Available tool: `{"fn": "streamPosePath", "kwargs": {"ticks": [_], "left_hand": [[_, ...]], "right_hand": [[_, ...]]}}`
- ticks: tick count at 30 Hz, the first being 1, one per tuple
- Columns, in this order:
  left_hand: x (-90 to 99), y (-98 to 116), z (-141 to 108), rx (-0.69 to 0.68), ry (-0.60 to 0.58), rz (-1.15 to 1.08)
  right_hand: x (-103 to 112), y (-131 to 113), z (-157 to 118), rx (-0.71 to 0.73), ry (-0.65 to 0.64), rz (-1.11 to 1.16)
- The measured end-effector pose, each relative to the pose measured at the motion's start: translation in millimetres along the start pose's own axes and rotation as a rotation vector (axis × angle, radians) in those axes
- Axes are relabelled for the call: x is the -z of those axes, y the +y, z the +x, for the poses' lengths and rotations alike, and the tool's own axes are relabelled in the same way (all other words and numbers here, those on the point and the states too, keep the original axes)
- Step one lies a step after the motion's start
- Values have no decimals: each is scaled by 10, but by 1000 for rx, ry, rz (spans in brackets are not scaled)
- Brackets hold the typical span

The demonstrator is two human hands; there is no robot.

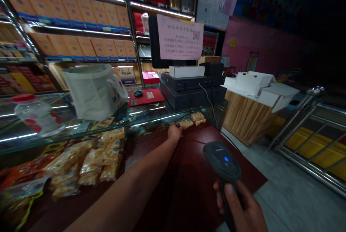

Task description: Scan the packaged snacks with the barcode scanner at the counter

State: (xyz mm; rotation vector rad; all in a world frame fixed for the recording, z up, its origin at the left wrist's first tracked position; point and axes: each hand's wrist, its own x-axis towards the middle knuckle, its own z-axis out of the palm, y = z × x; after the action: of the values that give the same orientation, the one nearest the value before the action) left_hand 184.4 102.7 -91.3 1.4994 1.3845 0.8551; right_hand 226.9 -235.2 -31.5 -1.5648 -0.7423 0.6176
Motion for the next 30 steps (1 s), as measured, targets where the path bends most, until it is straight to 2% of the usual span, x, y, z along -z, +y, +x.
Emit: {"fn": "streamPosePath", "kwargs": {"ticks": [5, 8, 10, 13, 15, 17, 19, 21, 23, 24, 27, 30], "left_hand": [[72, 43, -234, -55, 22, -21], [206, -88, -561, -115, 5, -53], [374, -249, -852, -153, -39, -73], [777, -470, -1300, -293, -191, -50], [1155, -512, -1525, -497, -213, 72], [1615, -456, -1641, -690, -73, 229], [2129, -352, -1646, -775, 151, 389], [2640, -275, -1581, -742, 388, 594], [3078, -270, -1502, -573, 586, 800], [3250, -297, -1472, -453, 623, 880], [3552, -444, -1440, -171, 591, 1049], [3606, -592, -1454, -79, 556, 1134]], "right_hand": [[-88, -53, -21, 28, -18, 13], [-144, -86, -64, 26, -64, 1], [-175, -65, -86, 12, -100, -5], [-230, 37, -88, -35, -140, -5], [-289, 114, -72, -72, -180, -1], [-371, 158, -62, -94, -219, -6], [-467, 156, -73, -94, -258, -15], [-564, 124, -103, -86, -300, -17], [-647, 96, -135, -89, -326, -17], [-681, 89, -147, -95, -333, -19], [-757, 99, -161, -93, -357, -32], [-809, 98, -189, -89, -371, -31]]}}
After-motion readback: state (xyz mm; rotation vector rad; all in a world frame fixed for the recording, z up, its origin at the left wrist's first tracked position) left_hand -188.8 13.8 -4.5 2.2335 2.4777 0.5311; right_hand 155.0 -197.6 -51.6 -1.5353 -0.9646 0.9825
